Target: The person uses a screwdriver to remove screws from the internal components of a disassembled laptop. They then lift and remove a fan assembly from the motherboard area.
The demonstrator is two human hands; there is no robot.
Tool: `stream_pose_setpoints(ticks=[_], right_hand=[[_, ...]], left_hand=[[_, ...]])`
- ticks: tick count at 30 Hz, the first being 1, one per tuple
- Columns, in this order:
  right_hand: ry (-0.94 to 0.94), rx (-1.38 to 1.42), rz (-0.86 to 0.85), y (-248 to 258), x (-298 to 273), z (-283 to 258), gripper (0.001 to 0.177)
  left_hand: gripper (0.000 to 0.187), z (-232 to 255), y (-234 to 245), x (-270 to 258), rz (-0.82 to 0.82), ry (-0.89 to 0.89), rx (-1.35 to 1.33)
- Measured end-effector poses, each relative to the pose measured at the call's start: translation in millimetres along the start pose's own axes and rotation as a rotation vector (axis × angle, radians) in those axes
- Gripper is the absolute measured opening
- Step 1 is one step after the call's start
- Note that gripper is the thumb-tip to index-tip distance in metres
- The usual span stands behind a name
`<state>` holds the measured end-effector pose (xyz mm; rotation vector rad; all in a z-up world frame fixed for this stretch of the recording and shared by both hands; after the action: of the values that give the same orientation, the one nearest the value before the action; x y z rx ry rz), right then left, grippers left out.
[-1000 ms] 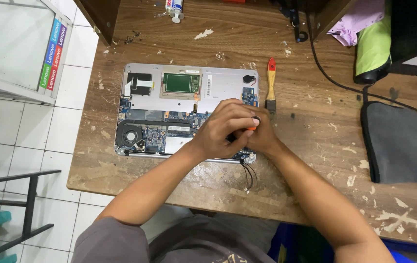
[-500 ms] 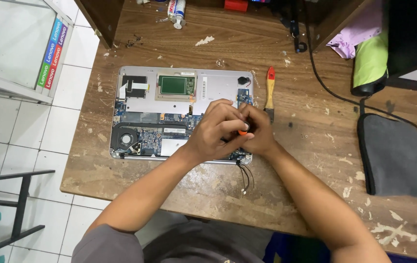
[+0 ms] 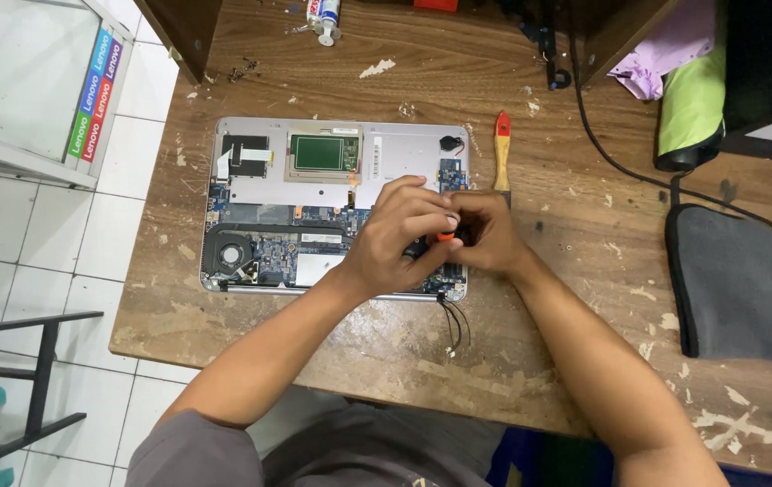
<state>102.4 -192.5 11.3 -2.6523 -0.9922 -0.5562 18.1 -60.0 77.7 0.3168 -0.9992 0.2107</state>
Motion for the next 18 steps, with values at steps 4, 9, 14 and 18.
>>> stream_pose_setpoints(ticks=[4, 9, 14, 18], right_hand=[[0.242, -0.199, 0.099, -12, 1, -13, 0.038], [0.306, -0.251, 0.169, -3, -10, -14, 0.034], [0.295, -0.248, 0.117, -3, -13, -13, 0.03], [0.382, -0.299, 0.102, -13, -10, -22, 0.034]], left_hand=[[0.025, -2, 3, 0, 0.039, -0.003, -0.003], [0.023, 11, 0, 10, 0.021, 0.009, -0.086], [0.019, 10, -2, 6, -0.001, 0.015, -0.053], [0.021, -2, -2, -8, 0.035, -0.015, -0.007]])
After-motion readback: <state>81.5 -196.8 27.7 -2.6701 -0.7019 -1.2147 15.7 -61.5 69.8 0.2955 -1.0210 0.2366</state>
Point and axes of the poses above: each hand's wrist, its own x-axis towards the middle knuckle, its own y-axis out of the back of the hand, z = x × y, the point moved 7 cm from there along x, towards the middle knuckle, and after that the axes turned 4 degrees about z, right-handed, at the moved point
